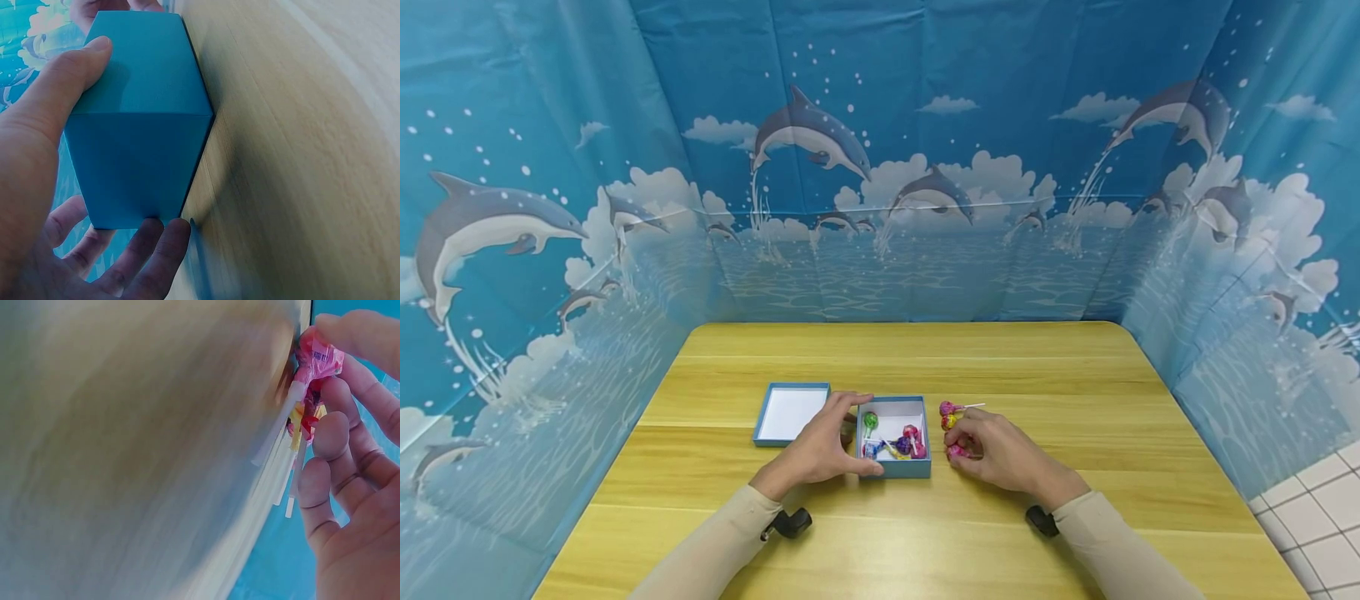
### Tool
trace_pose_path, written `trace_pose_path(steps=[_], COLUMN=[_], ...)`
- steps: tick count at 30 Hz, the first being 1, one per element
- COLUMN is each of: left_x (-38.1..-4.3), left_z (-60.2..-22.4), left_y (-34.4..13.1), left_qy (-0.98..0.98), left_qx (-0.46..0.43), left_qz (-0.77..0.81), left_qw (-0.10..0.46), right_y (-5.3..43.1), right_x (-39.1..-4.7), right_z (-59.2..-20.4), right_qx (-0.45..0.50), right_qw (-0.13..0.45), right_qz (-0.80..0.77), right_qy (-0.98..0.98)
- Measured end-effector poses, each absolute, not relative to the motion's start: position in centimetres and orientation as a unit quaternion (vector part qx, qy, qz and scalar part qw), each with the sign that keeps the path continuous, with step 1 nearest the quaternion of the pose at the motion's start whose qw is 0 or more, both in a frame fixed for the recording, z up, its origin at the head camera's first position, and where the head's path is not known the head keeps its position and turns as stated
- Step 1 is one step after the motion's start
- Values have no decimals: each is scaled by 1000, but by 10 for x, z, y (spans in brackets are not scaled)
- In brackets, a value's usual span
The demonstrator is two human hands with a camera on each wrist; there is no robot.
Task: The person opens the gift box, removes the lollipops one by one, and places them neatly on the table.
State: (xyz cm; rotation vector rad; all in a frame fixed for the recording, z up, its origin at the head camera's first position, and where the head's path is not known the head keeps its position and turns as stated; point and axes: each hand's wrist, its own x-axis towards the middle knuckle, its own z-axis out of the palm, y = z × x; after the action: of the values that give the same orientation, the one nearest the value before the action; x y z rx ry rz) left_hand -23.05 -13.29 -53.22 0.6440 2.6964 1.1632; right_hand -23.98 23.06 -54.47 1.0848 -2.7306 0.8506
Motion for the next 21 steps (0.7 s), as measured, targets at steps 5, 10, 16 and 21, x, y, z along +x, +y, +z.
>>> trace_pose_path(steps=[5,10,16,21], left_x=[-230,-230,-230,-230], left_z=[-532,-532,-532,-532], left_y=[-133,-133,-132,-132], left_qy=[895,895,895,895], left_qx=[214,216,216,215], left_qz=[385,385,385,385], left_qw=[68,68,68,68], right_y=[232,233,233,232], right_x=[-239,-238,-238,-237], right_z=[-544,-545,-545,-544], right_qx=[343,341,343,341], right_qw=[25,23,25,32], right_qz=[274,278,290,303], right_qy=[-898,-898,-893,-889])
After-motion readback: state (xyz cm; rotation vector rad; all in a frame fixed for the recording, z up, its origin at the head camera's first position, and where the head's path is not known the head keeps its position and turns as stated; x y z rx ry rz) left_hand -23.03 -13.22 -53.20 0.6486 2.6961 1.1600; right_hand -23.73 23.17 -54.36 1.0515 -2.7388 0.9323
